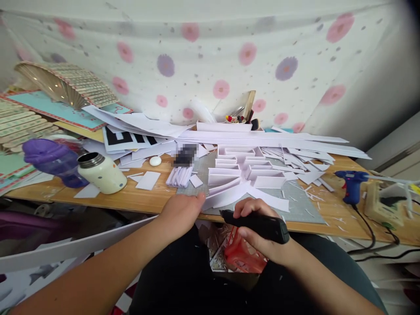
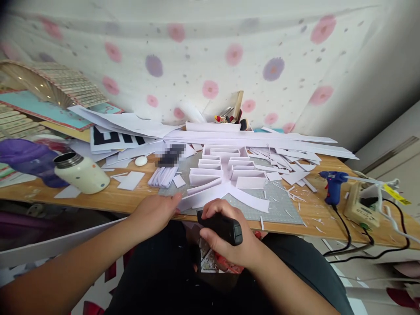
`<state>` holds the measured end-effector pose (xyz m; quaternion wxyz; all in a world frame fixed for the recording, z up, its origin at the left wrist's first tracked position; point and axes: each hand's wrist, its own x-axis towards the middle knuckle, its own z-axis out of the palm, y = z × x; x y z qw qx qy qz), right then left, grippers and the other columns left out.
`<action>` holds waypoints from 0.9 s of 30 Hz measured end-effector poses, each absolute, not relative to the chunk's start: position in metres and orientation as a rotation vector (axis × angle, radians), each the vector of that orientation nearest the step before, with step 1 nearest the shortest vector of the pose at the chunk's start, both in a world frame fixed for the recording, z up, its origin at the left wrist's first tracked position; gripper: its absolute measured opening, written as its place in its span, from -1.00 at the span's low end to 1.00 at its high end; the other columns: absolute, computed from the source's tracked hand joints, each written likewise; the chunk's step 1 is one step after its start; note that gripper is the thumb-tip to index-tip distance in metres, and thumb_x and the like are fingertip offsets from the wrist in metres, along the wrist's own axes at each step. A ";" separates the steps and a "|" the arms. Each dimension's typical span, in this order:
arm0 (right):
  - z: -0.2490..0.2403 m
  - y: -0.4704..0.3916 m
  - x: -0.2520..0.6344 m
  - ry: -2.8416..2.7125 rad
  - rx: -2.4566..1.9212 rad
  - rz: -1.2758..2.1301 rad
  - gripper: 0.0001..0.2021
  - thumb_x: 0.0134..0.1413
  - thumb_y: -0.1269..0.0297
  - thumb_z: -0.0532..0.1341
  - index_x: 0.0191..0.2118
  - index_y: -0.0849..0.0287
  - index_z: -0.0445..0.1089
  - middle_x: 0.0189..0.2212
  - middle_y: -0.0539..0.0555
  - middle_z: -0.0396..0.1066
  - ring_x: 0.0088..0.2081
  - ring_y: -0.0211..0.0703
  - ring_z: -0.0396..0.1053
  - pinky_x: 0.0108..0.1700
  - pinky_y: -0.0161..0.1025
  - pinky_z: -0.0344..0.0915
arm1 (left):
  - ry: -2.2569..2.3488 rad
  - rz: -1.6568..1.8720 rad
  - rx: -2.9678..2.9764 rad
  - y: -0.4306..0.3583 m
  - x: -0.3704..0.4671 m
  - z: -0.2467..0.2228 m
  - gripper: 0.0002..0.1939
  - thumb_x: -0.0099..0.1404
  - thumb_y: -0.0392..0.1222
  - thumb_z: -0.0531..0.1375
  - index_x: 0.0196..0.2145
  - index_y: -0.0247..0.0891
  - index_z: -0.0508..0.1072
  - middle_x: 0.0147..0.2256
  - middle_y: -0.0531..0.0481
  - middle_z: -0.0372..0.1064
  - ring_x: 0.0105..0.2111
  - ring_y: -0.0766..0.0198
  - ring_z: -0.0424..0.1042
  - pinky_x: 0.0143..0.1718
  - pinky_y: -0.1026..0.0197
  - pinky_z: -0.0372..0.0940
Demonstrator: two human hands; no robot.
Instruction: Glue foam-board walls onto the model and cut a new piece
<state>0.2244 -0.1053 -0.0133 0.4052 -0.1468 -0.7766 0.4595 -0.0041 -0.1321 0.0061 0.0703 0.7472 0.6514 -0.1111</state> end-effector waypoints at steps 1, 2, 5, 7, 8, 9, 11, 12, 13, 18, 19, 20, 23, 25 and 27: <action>-0.012 -0.104 0.222 -1.985 -0.379 1.139 -0.82 0.10 0.41 0.22 -0.20 0.07 0.23 -0.26 0.01 0.32 -0.23 -0.16 0.30 -0.16 -0.23 0.24 | 1.956 -0.324 2.250 -0.132 -0.005 0.006 -0.77 0.28 -0.28 0.00 -0.11 -0.28 0.29 -0.32 -0.20 0.50 -0.27 -0.06 0.50 -0.31 0.01 0.35; -0.011 -0.103 0.219 -2.011 -0.388 1.122 -0.84 0.11 0.43 0.20 -0.21 0.08 0.25 -0.27 0.02 0.34 -0.23 -0.17 0.32 -0.16 -0.24 0.24 | 1.956 -0.320 2.249 -0.132 -0.005 0.005 -0.78 0.28 -0.29 0.00 -0.12 -0.28 0.29 -0.32 -0.20 0.50 -0.27 -0.07 0.50 -0.31 0.01 0.34; -0.009 -0.100 0.213 -2.086 -0.401 1.060 -0.85 0.09 0.47 0.18 -0.21 0.11 0.29 -0.25 0.04 0.38 -0.22 -0.16 0.35 -0.15 -0.24 0.26 | 1.964 -0.316 2.250 -0.132 -0.006 0.004 -0.78 0.28 -0.29 0.01 -0.11 -0.29 0.29 -0.32 -0.21 0.50 -0.25 -0.06 0.50 -0.27 0.01 0.33; -0.009 -0.100 0.210 -2.130 -0.398 1.004 -0.83 0.08 0.48 0.18 -0.21 0.12 0.29 -0.25 0.05 0.38 -0.23 -0.16 0.36 -0.16 -0.25 0.27 | 1.968 -0.314 2.254 -0.132 -0.006 0.004 -0.76 0.29 -0.28 0.00 -0.09 -0.30 0.29 -0.31 -0.22 0.50 -0.26 -0.06 0.50 -0.26 0.01 0.33; -0.010 -0.100 0.209 -2.147 -0.395 0.979 -0.83 0.07 0.48 0.19 -0.21 0.12 0.29 -0.25 0.05 0.38 -0.23 -0.16 0.36 -0.17 -0.25 0.28 | 1.966 -0.315 2.257 -0.132 -0.006 0.004 -0.76 0.29 -0.28 0.00 -0.09 -0.30 0.29 -0.32 -0.23 0.50 -0.26 -0.06 0.50 -0.27 0.00 0.33; -0.011 -0.100 0.208 -2.159 -0.394 0.958 -0.82 0.06 0.48 0.19 -0.21 0.12 0.29 -0.25 0.05 0.38 -0.24 -0.16 0.36 -0.17 -0.24 0.28 | 1.963 -0.317 2.260 -0.132 -0.006 0.005 -0.76 0.29 -0.27 0.00 -0.10 -0.30 0.29 -0.32 -0.22 0.50 -0.27 -0.06 0.50 -0.28 0.00 0.33; -0.012 -0.100 0.206 -2.174 -0.399 0.935 -0.82 0.06 0.48 0.19 -0.20 0.11 0.29 -0.25 0.05 0.38 -0.24 -0.15 0.36 -0.18 -0.24 0.29 | 1.953 -0.321 2.266 -0.132 -0.006 0.005 -0.77 0.28 -0.27 0.00 -0.11 -0.29 0.30 -0.33 -0.21 0.50 -0.28 -0.08 0.50 -0.30 0.00 0.34; -0.013 -0.100 0.206 -2.177 -0.401 0.931 -0.82 0.06 0.48 0.19 -0.20 0.11 0.29 -0.25 0.05 0.38 -0.25 -0.16 0.36 -0.18 -0.24 0.29 | 1.951 -0.323 2.267 -0.132 -0.006 0.006 -0.76 0.27 -0.27 0.00 -0.11 -0.29 0.30 -0.33 -0.21 0.50 -0.28 -0.09 0.50 -0.31 0.00 0.34; -0.013 -0.100 0.205 -2.178 -0.403 0.929 -0.82 0.06 0.48 0.18 -0.20 0.12 0.29 -0.25 0.05 0.38 -0.25 -0.16 0.36 -0.18 -0.24 0.30 | 1.950 -0.322 2.267 -0.132 -0.006 0.005 -0.76 0.27 -0.28 0.00 -0.11 -0.29 0.30 -0.32 -0.21 0.50 -0.29 -0.10 0.50 -0.32 -0.01 0.34; -0.014 -0.099 0.202 -2.214 -0.388 0.913 -0.81 0.07 0.49 0.17 -0.18 0.11 0.28 -0.24 0.06 0.38 -0.24 -0.15 0.36 -0.18 -0.23 0.29 | 1.949 -0.311 2.262 -0.132 -0.007 0.005 -0.75 0.29 -0.27 -0.03 -0.09 -0.29 0.29 -0.32 -0.22 0.49 -0.28 -0.07 0.49 -0.30 0.01 0.33; -0.014 -0.099 0.202 -2.222 -0.384 0.910 -0.80 0.07 0.49 0.16 -0.18 0.11 0.27 -0.24 0.06 0.37 -0.24 -0.14 0.36 -0.18 -0.22 0.29 | 1.945 -0.311 2.262 -0.132 -0.007 0.005 -0.75 0.29 -0.26 -0.02 -0.09 -0.29 0.29 -0.33 -0.22 0.49 -0.29 -0.06 0.49 -0.30 0.02 0.33; -0.014 -0.099 0.201 -2.227 -0.380 0.909 -0.80 0.07 0.49 0.16 -0.18 0.10 0.27 -0.23 0.06 0.37 -0.23 -0.14 0.36 -0.18 -0.22 0.29 | 1.942 -0.311 2.262 -0.133 -0.006 0.006 -0.75 0.29 -0.26 -0.02 -0.09 -0.29 0.29 -0.33 -0.22 0.49 -0.29 -0.06 0.49 -0.30 0.02 0.33; -0.013 -0.099 0.200 -2.226 -0.366 0.905 -0.79 0.07 0.50 0.16 -0.18 0.10 0.27 -0.23 0.05 0.38 -0.23 -0.15 0.36 -0.18 -0.23 0.29 | 1.938 -0.310 2.265 -0.133 -0.006 0.007 -0.76 0.28 -0.27 -0.02 -0.11 -0.30 0.30 -0.37 -0.22 0.48 -0.31 -0.06 0.49 -0.32 0.02 0.33; -0.012 -0.100 0.199 -2.230 -0.353 0.897 -0.79 0.08 0.50 0.16 -0.18 0.09 0.26 -0.23 0.05 0.38 -0.23 -0.15 0.37 -0.18 -0.23 0.29 | 1.940 -0.302 2.273 -0.133 -0.006 0.008 -0.77 0.28 -0.27 -0.03 -0.13 -0.30 0.30 -0.39 -0.21 0.47 -0.34 -0.08 0.49 -0.35 0.00 0.33; -0.009 -0.099 0.198 -2.246 -0.337 0.888 -0.80 0.09 0.50 0.15 -0.18 0.09 0.26 -0.23 0.05 0.39 -0.23 -0.16 0.37 -0.18 -0.24 0.29 | 1.943 -0.294 2.277 -0.133 -0.006 0.007 -0.78 0.29 -0.27 -0.02 -0.13 -0.29 0.30 -0.41 -0.19 0.46 -0.35 -0.08 0.49 -0.36 0.00 0.32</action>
